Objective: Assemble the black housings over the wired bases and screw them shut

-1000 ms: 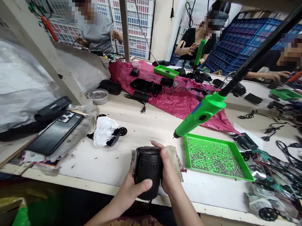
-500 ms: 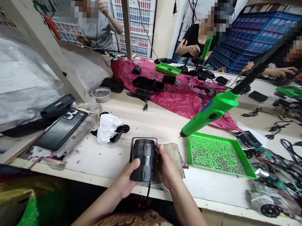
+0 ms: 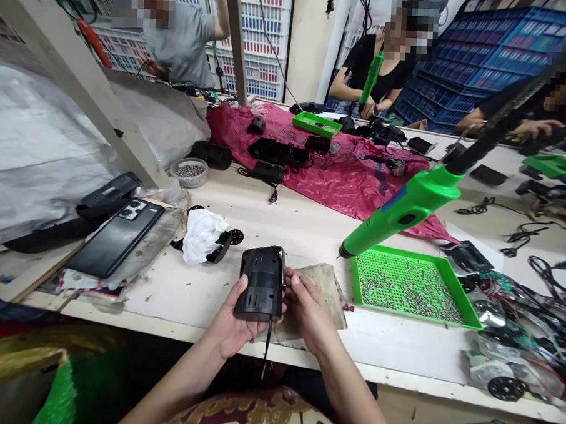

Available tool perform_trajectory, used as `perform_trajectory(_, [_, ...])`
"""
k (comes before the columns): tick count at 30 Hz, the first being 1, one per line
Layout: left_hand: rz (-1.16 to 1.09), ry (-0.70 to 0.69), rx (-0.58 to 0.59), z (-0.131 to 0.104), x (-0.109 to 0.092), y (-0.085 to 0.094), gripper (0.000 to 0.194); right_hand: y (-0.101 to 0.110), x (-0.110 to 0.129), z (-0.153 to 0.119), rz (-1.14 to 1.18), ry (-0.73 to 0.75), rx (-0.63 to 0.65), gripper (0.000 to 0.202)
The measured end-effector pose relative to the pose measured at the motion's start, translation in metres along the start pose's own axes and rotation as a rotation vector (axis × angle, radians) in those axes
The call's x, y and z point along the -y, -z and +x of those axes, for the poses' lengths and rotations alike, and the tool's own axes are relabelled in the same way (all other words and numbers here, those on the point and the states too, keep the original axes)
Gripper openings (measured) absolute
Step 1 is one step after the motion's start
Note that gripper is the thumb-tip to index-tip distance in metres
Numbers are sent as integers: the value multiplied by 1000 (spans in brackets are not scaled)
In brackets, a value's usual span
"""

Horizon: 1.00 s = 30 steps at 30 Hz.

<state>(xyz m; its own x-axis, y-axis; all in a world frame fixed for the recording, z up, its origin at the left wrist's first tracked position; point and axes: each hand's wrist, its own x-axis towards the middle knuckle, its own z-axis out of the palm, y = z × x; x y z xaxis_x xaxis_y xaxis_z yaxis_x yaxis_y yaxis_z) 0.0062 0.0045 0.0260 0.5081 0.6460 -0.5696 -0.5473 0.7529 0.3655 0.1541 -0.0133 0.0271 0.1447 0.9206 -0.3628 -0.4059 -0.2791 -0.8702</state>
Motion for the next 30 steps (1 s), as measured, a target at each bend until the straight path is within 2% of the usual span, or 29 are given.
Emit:
perform_trajectory(2, [4,-14,-34,-2,2,-2,53,3,0,-5,-42,135,-84,42])
perform_trajectory(6, [46,-58,-123,-7,9,-5,50,18,15,-17,-144,533,-349,36])
perform_trajectory(8, [66,-89,-156,-8,12,-6,52,26,32,-17,-211,675,-384,45])
perform_trajectory(10, [86,-121,-161,-8,15,-7,57,31,54,-8,-296,759,-334,60])
perform_trajectory(13, [126,-164,-160,-7,18,-8,65,28,90,15,-348,791,-248,79])
perform_trajectory(16, [161,-191,-146,-7,21,-9,72,15,117,33,-277,749,-186,79])
perform_trajectory(18, [169,-205,-128,-8,23,-9,79,5,125,36,-207,687,-133,78])
perform_trajectory(20, [169,-218,-113,-9,24,-10,84,0,127,33,-176,658,-102,74])
perform_trajectory(23, [177,-244,-84,-10,25,-11,84,6,123,22,-196,667,-59,70])
perform_trajectory(27, [204,-268,-46,-9,25,-10,81,24,112,5,-273,777,-25,72])
perform_trajectory(30, [229,-294,-52,-9,27,-9,82,24,104,-8,-313,836,-47,57])
